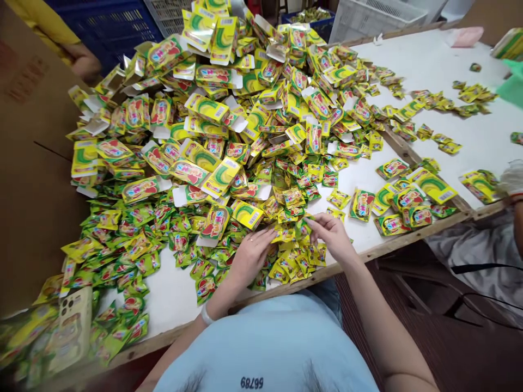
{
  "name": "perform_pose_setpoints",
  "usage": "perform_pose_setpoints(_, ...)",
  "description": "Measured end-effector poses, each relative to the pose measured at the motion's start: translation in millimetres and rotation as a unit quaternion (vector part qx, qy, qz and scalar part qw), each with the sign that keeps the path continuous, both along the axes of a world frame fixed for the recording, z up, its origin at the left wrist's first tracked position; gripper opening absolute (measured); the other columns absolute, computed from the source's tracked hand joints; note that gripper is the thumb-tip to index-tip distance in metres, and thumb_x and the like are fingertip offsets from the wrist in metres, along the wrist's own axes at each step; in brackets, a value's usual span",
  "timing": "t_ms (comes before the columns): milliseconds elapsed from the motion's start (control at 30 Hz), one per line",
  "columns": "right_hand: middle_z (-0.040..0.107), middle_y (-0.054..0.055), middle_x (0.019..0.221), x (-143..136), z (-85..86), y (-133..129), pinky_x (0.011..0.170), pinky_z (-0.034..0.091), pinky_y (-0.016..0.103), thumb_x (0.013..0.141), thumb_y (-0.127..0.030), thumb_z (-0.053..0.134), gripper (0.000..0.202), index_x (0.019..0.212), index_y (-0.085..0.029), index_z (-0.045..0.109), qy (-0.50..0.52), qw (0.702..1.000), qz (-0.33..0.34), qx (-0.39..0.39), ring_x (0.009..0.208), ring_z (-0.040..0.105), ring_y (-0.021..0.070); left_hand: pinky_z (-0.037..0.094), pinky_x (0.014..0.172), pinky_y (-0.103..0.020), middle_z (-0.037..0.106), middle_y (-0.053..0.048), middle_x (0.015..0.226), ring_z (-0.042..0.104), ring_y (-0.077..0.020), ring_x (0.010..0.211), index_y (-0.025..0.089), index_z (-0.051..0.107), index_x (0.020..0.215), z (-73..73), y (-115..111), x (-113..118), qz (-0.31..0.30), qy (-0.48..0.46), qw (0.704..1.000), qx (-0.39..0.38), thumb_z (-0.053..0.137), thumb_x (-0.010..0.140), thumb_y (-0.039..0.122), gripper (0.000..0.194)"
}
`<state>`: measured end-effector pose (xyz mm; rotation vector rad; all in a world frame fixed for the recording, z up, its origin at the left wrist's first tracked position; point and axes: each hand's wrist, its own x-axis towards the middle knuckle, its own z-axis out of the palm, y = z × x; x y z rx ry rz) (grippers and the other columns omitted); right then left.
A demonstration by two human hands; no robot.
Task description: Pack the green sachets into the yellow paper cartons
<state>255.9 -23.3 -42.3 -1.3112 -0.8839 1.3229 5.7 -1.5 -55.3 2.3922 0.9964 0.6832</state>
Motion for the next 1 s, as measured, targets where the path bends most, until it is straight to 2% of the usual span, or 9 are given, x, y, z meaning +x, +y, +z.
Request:
perform_pose_setpoints(67, 0.056, -0.006, 0.049, -17, 6.7, -7, 0.036, 0.037, 0.021, 0.071, -0.054, 0.081, 0.039, 0.073, -0.021, 0.061, 0.025, 1.0, -0.006, -0.014, 0.037, 0.048, 0.0093, 0.055, 0.096, -0.042, 0.073, -0.011, 0.121, 0.07, -0.0248, 0.108, 0.018, 0.066, 0.124, 2.6, -2, -2, 0.06, -0.069, 0.993, -0.072, 0.044, 0.098, 0.016, 0.034)
perform_pose_setpoints(167, 0.053, -0.007, 0.05, -44, 15.0, -15, 0.036, 0.034, 0.021, 0.07, -0.054, 0.082, 0.042, 0.068, -0.022, 0.055, 0.032, 0.999, -0.031, -0.007, 0.037, 0.044, 0.0083, 0.058, 0.087, -0.037, 0.077, -0.009, 0.109, 0.073, -0.0238, 0.093, 0.017, 0.071, 0.117, 14.2, -9, 0, 0.133, -0.155, 0.956, -0.209, 0.048, 0.099, 0.03, 0.032)
perform_pose_setpoints(300, 0.05, -0.006, 0.053, -69, 18.8, -18, 0.041, 0.034, 0.024, 0.074, -0.054, 0.079, 0.04, 0.07, -0.023, 0.055, -0.036, 0.999, 0.007, 0.018, 0.042, 0.045, 0.0108, 0.057, 0.076, -0.033, 0.077, -0.008, 0.094, 0.069, -0.0223, 0.082, 0.015, 0.073, 0.108, 27.5, -14, 4, 0.125, -0.247, 0.898, -0.342, 0.045, 0.099, 0.048, 0.044)
perform_pose_setpoints(400, 0.047, -0.005, 0.055, -68, 20.3, -15, 0.047, 0.034, 0.026, 0.085, -0.05, 0.069, 0.032, 0.073, -0.023, 0.057, -0.179, 0.979, 0.064, 0.07, 0.048, 0.042, 0.0123, 0.056, 0.073, -0.031, 0.076, -0.009, 0.099, 0.068, -0.0214, 0.083, 0.014, 0.072, 0.112, 30.3, -13, 0, 0.105, -0.255, 0.881, -0.385, 0.053, 0.095, 0.051, 0.045)
perform_pose_setpoints(500, 0.058, 0.002, 0.073, -57, 23.8, -12, 0.065, 0.045, 0.031, 0.092, -0.044, 0.06, 0.026, 0.077, -0.022, 0.061, -0.306, 0.939, 0.08, 0.139, 0.067, 0.054, 0.0182, 0.057, 0.081, -0.033, 0.074, -0.01, 0.113, 0.069, -0.0242, 0.095, 0.018, 0.068, 0.123, 29.7, -11, -6, 0.062, -0.231, 0.883, -0.404, 0.067, 0.087, 0.044, 0.044)
perform_pose_setpoints(600, 0.062, 0.01, 0.107, -50, 22.2, -9, 0.091, 0.046, 0.04, 0.091, -0.044, 0.062, 0.025, 0.08, -0.022, 0.062, -0.323, 0.928, 0.065, 0.174, 0.103, 0.058, 0.0263, 0.057, 0.087, -0.036, 0.073, -0.012, 0.119, 0.068, -0.0264, 0.104, 0.017, 0.068, 0.121, 27.5, -9, -8, 0.056, -0.224, 0.884, -0.407, 0.065, 0.089, 0.041, 0.041)
perform_pose_setpoints(767, 0.054, 0.0, 0.073, -55, 6.0, -8, 0.065, 0.045, 0.029, 0.088, -0.053, 0.063, 0.035, 0.074, -0.022, 0.055, -0.162, 0.98, 0.052, 0.101, 0.069, 0.053, 0.0168, 0.054, 0.097, -0.039, 0.068, -0.013, 0.129, 0.066, -0.0272, 0.116, 0.017, 0.064, 0.127, 28.5, -9, -9, 0.067, -0.226, 0.887, -0.398, 0.063, 0.09, 0.042, 0.044)
perform_pose_setpoints(933, 0.053, -0.001, 0.074, -53, 15.9, -11, 0.068, 0.042, 0.029, 0.09, -0.046, 0.064, 0.032, 0.072, -0.021, 0.054, -0.192, 0.967, 0.101, 0.132, 0.071, 0.05, 0.0158, 0.04, 0.114, -0.047, 0.064, -0.011, 0.137, 0.056, -0.0274, 0.13, 0.022, 0.067, 0.126, 35.4, -14, -6, 0.082, -0.169, 0.938, -0.292, 0.057, 0.094, 0.037, 0.036)
perform_pose_setpoints(1000, 0.054, 0.0, 0.076, -54, 22.2, -11, 0.069, 0.042, 0.029, 0.092, -0.043, 0.063, 0.03, 0.073, -0.022, 0.055, -0.187, 0.963, 0.123, 0.148, 0.072, 0.051, 0.0161, 0.046, 0.107, -0.046, 0.07, -0.012, 0.124, 0.063, -0.0269, 0.119, 0.02, 0.068, 0.122, 32.7, -13, -1, 0.108, -0.204, 0.925, -0.3, 0.06, 0.092, 0.037, 0.035)
